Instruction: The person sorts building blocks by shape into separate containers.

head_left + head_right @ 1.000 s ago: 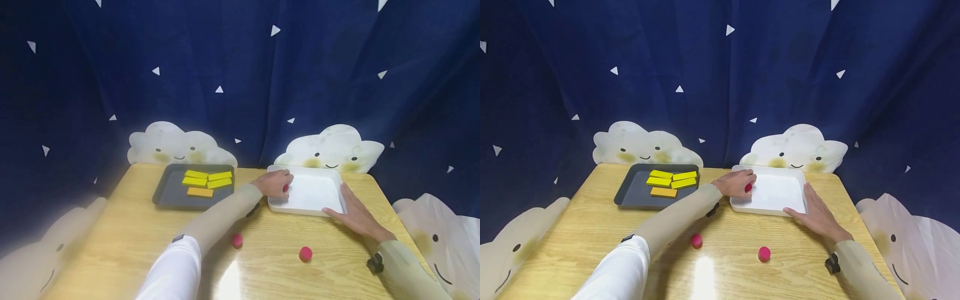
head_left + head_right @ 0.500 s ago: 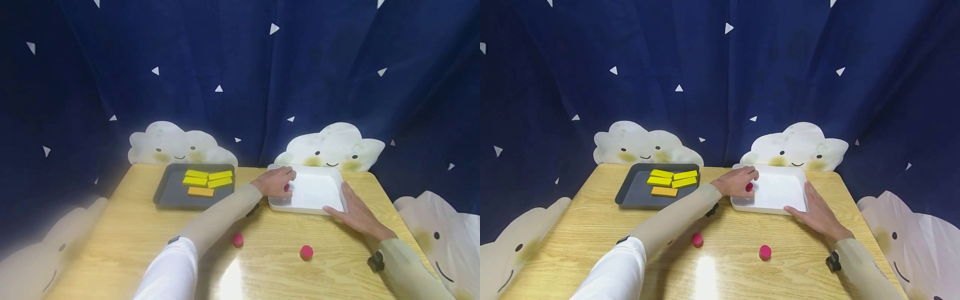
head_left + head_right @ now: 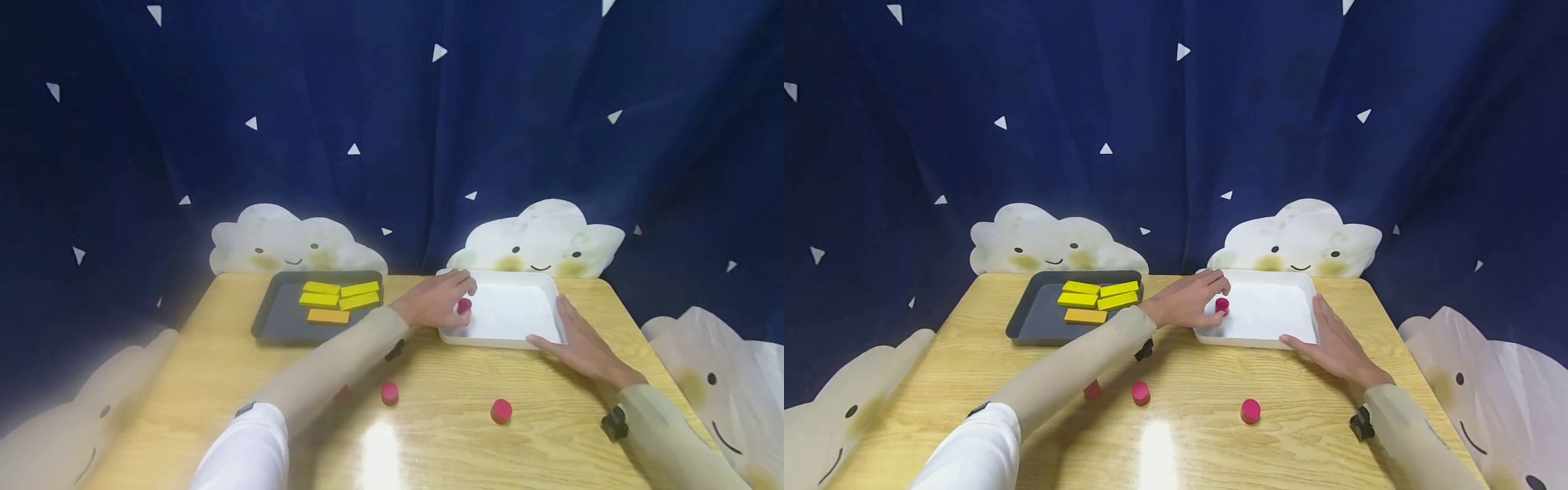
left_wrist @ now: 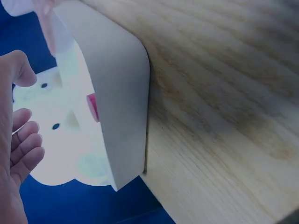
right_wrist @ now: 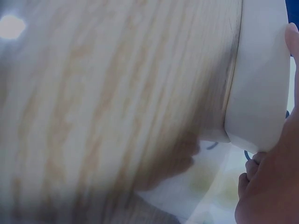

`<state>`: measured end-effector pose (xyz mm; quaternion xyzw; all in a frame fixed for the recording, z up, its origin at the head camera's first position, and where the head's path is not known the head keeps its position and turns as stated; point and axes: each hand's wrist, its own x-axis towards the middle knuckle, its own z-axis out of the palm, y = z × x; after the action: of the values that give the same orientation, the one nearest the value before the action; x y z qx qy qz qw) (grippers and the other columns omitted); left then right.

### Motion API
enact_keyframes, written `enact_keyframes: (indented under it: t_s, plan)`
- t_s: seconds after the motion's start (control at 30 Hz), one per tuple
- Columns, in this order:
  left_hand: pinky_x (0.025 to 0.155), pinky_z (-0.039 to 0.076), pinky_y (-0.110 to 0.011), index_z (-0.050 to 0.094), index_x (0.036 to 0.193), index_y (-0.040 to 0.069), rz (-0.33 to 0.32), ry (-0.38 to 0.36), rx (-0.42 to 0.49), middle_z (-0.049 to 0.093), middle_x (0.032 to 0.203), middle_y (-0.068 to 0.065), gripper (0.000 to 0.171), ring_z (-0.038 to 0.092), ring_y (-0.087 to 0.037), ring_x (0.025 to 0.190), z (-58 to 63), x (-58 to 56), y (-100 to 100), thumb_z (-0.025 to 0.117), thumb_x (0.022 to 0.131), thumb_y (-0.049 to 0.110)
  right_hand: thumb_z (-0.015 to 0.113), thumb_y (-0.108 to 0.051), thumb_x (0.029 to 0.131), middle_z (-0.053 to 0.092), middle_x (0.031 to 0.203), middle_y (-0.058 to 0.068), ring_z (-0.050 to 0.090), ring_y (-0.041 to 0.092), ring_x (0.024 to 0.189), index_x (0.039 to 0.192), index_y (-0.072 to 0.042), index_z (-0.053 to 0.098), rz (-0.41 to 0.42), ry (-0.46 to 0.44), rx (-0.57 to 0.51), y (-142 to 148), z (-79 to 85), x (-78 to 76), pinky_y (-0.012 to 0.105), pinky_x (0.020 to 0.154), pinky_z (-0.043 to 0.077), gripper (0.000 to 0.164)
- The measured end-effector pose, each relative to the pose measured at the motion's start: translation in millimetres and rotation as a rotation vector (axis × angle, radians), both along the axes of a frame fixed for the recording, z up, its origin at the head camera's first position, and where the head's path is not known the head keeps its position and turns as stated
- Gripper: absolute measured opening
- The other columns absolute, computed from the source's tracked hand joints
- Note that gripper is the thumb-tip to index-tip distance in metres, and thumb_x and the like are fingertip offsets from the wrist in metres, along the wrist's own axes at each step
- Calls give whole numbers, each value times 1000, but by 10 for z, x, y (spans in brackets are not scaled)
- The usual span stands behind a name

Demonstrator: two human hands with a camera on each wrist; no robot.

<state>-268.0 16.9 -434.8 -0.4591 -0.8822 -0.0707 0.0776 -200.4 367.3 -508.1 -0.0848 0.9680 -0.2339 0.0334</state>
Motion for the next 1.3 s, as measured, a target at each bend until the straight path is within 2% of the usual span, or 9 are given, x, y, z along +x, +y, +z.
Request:
enact_keyframes:
  t_s: [0.13, 0.27, 0.4, 0.57, 0.67, 0.8, 0.97, 1.17, 1.3]
  plan:
    - [95, 50, -20, 64, 123, 12, -26, 27, 28, 59, 115, 0, 34, 56, -14, 104, 23, 112, -130, 67, 99, 36, 67, -70, 95, -8, 177, 27, 4, 54, 161, 169, -2, -12, 1, -6, 3, 1, -4, 1, 78, 123, 13, 128]
    - [100, 51, -20, 63, 124, 13, -20, 24, 24, 60, 119, -1, 36, 57, -15, 107, 117, 246, -283, 66, 99, 38, 66, -70, 96, -9, 177, 27, 4, 54, 161, 169, -2, -12, 6, -8, 6, 1, -11, -14, 78, 123, 12, 127]
    - [96, 54, -22, 62, 122, 12, -28, 47, 49, 61, 117, -1, 35, 59, -16, 105, 196, 379, -443, 67, 99, 37, 65, -71, 96, -10, 177, 27, 3, 54, 161, 169, -2, -12, 6, -9, 10, 2, -8, -32, 78, 123, 12, 126]
    - [91, 54, -23, 62, 119, 12, -64, 83, 127, 61, 116, 0, 32, 59, -14, 103, 217, 540, -642, 71, 96, 32, 66, -71, 96, -9, 177, 27, 3, 54, 161, 169, -2, -12, 0, -5, 8, -7, -1, -31, 77, 124, 13, 127]
    - [94, 54, -24, 61, 118, 12, -71, 79, 167, 60, 116, 0, 31, 58, -14, 103, 213, 646, -758, 72, 95, 30, 66, -71, 96, -9, 177, 27, 3, 54, 161, 169, -2, -12, 1, -7, 8, -7, -6, -19, 77, 124, 12, 127]
    - [94, 55, -24, 62, 117, 11, -50, 83, 196, 61, 114, 0, 31, 59, -15, 102, 216, 793, -914, 72, 95, 30, 66, -70, 96, -10, 177, 27, 3, 54, 161, 169, -3, -13, 2, -14, 8, -4, -14, -4, 77, 124, 12, 127]
    - [87, 56, -23, 64, 116, 11, -6, 97, 227, 62, 112, 1, 29, 60, -13, 97, 225, 974, -1126, 73, 94, 28, 66, -70, 96, -10, 177, 26, 3, 54, 161, 169, -3, -12, 5, -7, 14, 10, -19, -5, 77, 124, 13, 127]
    - [78, 53, -22, 64, 115, 11, 30, 76, 280, 59, 107, 3, 28, 52, -10, 88, 198, 1155, -1392, 75, 92, 24, 66, -71, 95, -10, 177, 26, 3, 53, 162, 169, -3, -12, 1, -8, 15, 16, -12, -21, 78, 124, 13, 127]
    - [81, 56, -25, 64, 115, 12, 57, 90, 291, 61, 106, 2, 30, 56, -11, 92, 140, 1263, -1586, 77, 90, 23, 66, -71, 96, -11, 177, 25, 2, 53, 162, 169, -4, -13, 0, -13, 13, 10, -2, -19, 78, 124, 12, 127]
